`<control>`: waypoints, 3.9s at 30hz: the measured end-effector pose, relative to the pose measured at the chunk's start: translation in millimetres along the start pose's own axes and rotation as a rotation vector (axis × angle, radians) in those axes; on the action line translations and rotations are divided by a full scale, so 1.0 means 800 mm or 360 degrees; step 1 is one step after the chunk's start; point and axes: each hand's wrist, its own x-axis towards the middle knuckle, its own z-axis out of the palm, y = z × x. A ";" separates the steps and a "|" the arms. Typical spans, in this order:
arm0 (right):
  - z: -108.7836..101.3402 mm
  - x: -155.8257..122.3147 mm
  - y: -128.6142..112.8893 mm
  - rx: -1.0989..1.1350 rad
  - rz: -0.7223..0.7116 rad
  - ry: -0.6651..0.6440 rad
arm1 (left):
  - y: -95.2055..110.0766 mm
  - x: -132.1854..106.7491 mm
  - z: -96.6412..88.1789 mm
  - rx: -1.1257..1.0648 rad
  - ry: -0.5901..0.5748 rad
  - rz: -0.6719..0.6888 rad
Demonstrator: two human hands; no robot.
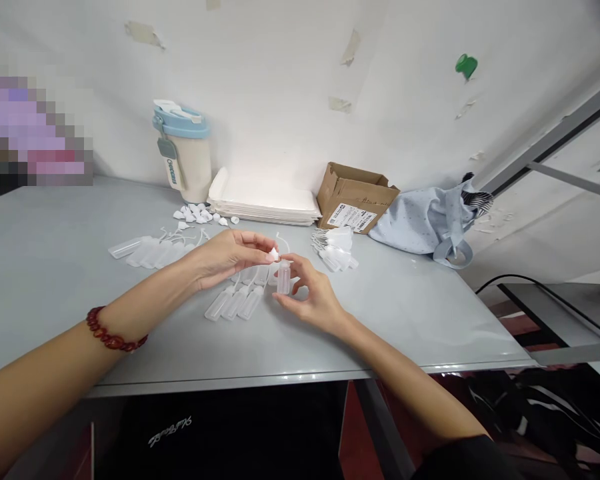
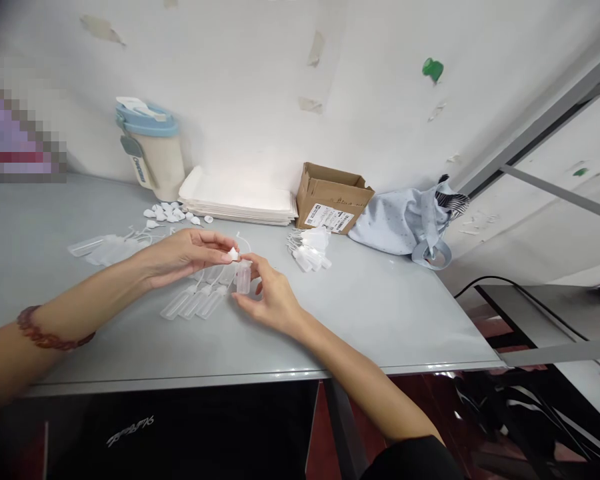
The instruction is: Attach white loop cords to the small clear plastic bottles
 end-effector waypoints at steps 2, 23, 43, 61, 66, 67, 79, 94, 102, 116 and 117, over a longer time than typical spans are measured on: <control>-0.001 0.000 -0.001 0.0031 -0.0001 0.0014 | -0.004 0.001 0.002 -0.0056 0.0019 0.0004; 0.002 -0.003 0.017 -0.0211 0.0016 0.0128 | -0.024 0.002 0.020 -0.0381 0.0119 0.0089; 0.001 -0.002 0.006 0.0089 0.0204 0.0179 | -0.014 -0.003 0.015 0.0340 -0.0011 0.0286; 0.000 -0.004 0.004 0.0158 0.0219 0.0141 | -0.005 -0.008 0.003 0.0945 -0.0202 0.0492; 0.001 -0.004 0.004 0.0144 0.0178 0.0143 | -0.003 -0.008 0.002 0.0892 -0.0218 0.0347; 0.001 -0.004 0.005 0.0108 0.0156 0.0141 | -0.003 -0.008 0.002 0.0875 -0.0222 0.0302; 0.005 -0.009 0.019 -0.0602 -0.0361 0.0130 | -0.001 -0.013 0.014 0.0961 -0.0188 0.0115; 0.002 -0.005 0.022 -0.0999 -0.0533 0.0304 | -0.001 -0.016 0.019 0.1026 -0.0251 0.0234; 0.000 -0.007 0.014 -0.0601 -0.0177 0.0249 | -0.006 -0.016 0.020 0.0908 -0.0274 0.0280; -0.011 0.004 -0.008 0.0283 0.0284 0.0127 | -0.001 -0.017 0.017 0.0784 -0.0142 0.0217; -0.010 0.003 -0.007 0.0200 0.0231 0.0146 | -0.001 -0.017 0.017 0.0783 -0.0143 0.0202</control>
